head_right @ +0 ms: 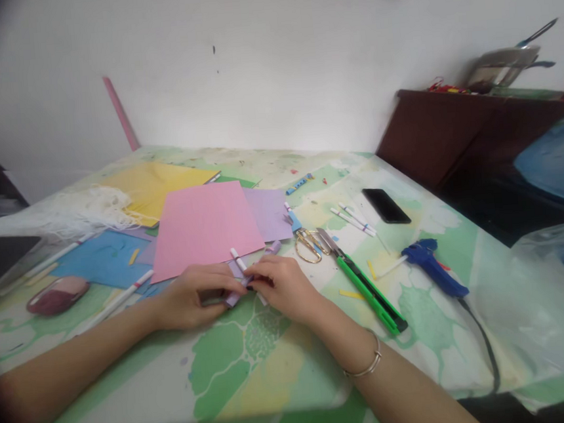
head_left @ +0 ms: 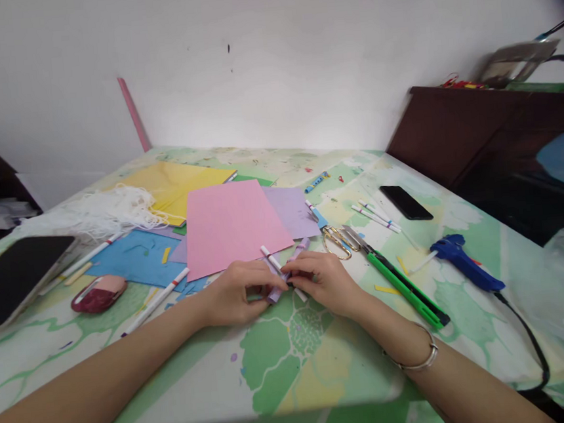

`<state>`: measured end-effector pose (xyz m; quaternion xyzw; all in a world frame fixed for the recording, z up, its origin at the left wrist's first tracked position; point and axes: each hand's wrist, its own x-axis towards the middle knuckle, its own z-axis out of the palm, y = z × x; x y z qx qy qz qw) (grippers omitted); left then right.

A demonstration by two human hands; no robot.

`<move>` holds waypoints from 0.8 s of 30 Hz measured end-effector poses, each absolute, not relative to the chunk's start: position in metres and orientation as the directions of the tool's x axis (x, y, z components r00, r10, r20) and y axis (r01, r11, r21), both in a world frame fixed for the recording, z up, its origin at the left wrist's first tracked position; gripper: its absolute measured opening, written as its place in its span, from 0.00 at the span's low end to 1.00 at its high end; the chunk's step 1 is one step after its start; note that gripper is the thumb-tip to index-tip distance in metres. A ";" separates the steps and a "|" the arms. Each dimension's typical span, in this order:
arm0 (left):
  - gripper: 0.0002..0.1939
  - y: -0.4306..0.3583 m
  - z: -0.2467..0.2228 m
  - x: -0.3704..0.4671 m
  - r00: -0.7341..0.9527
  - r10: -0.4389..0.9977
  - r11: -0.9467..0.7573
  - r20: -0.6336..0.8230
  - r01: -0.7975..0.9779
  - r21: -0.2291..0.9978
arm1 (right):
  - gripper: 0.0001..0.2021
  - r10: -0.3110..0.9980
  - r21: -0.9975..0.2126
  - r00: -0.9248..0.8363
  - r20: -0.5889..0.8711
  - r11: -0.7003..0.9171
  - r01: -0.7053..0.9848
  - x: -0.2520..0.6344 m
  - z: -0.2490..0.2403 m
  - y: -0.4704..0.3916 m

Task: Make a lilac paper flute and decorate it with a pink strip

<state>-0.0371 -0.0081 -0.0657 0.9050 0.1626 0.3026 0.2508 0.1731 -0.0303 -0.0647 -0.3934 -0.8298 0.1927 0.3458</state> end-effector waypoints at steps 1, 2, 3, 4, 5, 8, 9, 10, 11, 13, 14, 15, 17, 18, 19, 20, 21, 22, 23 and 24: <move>0.13 -0.009 -0.064 -0.038 0.774 0.454 -0.798 0.442 0.134 0.587 | 0.09 0.784 -0.588 -0.453 0.424 0.619 0.521 0.173 -0.065 -0.030; 0.15 -0.010 -0.063 -0.039 0.781 0.470 -0.767 0.412 0.129 0.629 | 0.09 0.784 -0.586 -0.455 0.422 0.619 0.523 0.173 -0.065 -0.030; 0.17 -0.011 -0.061 -0.039 0.783 0.492 -0.725 0.380 0.128 0.677 | 0.09 0.785 -0.586 -0.456 0.419 0.618 0.525 0.174 -0.065 -0.030; 0.18 -0.011 -0.059 -0.039 0.778 0.526 -0.671 0.344 0.132 0.729 | 0.10 0.786 -0.587 -0.456 0.416 0.616 0.526 0.174 -0.066 -0.030; 0.18 -0.012 -0.058 -0.039 0.762 0.571 -0.607 0.305 0.142 0.782 | 0.10 0.788 -0.588 -0.456 0.414 0.614 0.526 0.174 -0.066 -0.030; 0.12 -0.011 -0.057 -0.033 0.686 0.709 -0.381 0.166 0.174 0.908 | 0.10 0.787 -0.591 -0.456 0.415 0.614 0.522 0.174 -0.066 -0.030; 0.10 -0.009 -0.057 -0.030 0.659 0.744 -0.309 0.114 0.187 0.933 | 0.10 0.787 -0.591 -0.456 0.414 0.614 0.523 0.174 -0.066 -0.030; 0.11 -0.007 -0.058 -0.027 0.637 0.768 -0.244 0.062 0.202 0.949 | 0.10 0.788 -0.591 -0.457 0.413 0.614 0.524 0.173 -0.066 -0.031; 0.12 -0.005 -0.059 -0.024 0.628 0.779 -0.188 0.011 0.216 0.958 | 0.10 0.787 -0.589 -0.458 0.413 0.614 0.525 0.173 -0.065 -0.031; 0.16 0.001 -0.060 -0.019 0.638 0.765 -0.099 -0.081 0.241 0.966 | 0.09 0.785 -0.582 -0.462 0.412 0.617 0.529 0.173 -0.064 -0.031; 0.17 0.004 -0.059 -0.017 0.656 0.744 -0.062 -0.125 0.254 0.965 | 0.09 0.785 -0.579 -0.467 0.408 0.618 0.532 0.172 -0.064 -0.031; 0.18 0.007 -0.059 -0.016 0.676 0.717 -0.029 -0.167 0.269 0.963 | 0.10 0.783 -0.578 -0.473 0.405 0.619 0.532 0.172 -0.064 -0.031; 0.19 0.012 -0.056 -0.015 0.708 0.665 0.012 -0.239 0.310 0.951 | 0.11 0.781 -0.578 -0.481 0.398 0.621 0.529 0.172 -0.064 -0.031; 0.19 0.015 -0.055 -0.014 0.718 0.644 0.014 -0.264 0.334 0.942 | 0.12 0.781 -0.580 -0.484 0.396 0.621 0.527 0.172 -0.064 -0.031; 0.18 0.018 -0.053 -0.014 0.728 0.623 0.008 -0.286 0.360 0.933 | 0.12 0.779 -0.582 -0.486 0.396 0.622 0.524 0.172 -0.063 -0.031; 0.18 0.021 -0.051 -0.014 0.741 0.600 -0.004 -0.303 0.381 0.924 | 0.12 0.777 -0.584 -0.487 0.398 0.624 0.519 0.172 -0.063 -0.031; 0.18 0.023 -0.050 -0.013 0.757 0.574 -0.021 -0.312 0.395 0.919 | 0.12 0.775 -0.586 -0.489 0.401 0.627 0.514 0.172 -0.063 -0.031; 0.17 0.025 -0.048 -0.013 0.775 0.547 -0.035 -0.316 0.398 0.917 | 0.11 0.772 -0.589 -0.489 0.405 0.630 0.506 0.172 -0.063 -0.031; 0.16 0.026 -0.047 -0.012 0.793 0.520 -0.042 -0.316 0.394 0.918 | 0.11 0.769 -0.592 -0.490 0.411 0.634 0.498 0.172 -0.063 -0.031; 0.15 0.027 -0.047 -0.011 0.811 0.495 -0.044 -0.312 0.382 0.923 | 0.10 0.766 -0.595 -0.491 0.415 0.637 0.491 0.172 -0.062 -0.031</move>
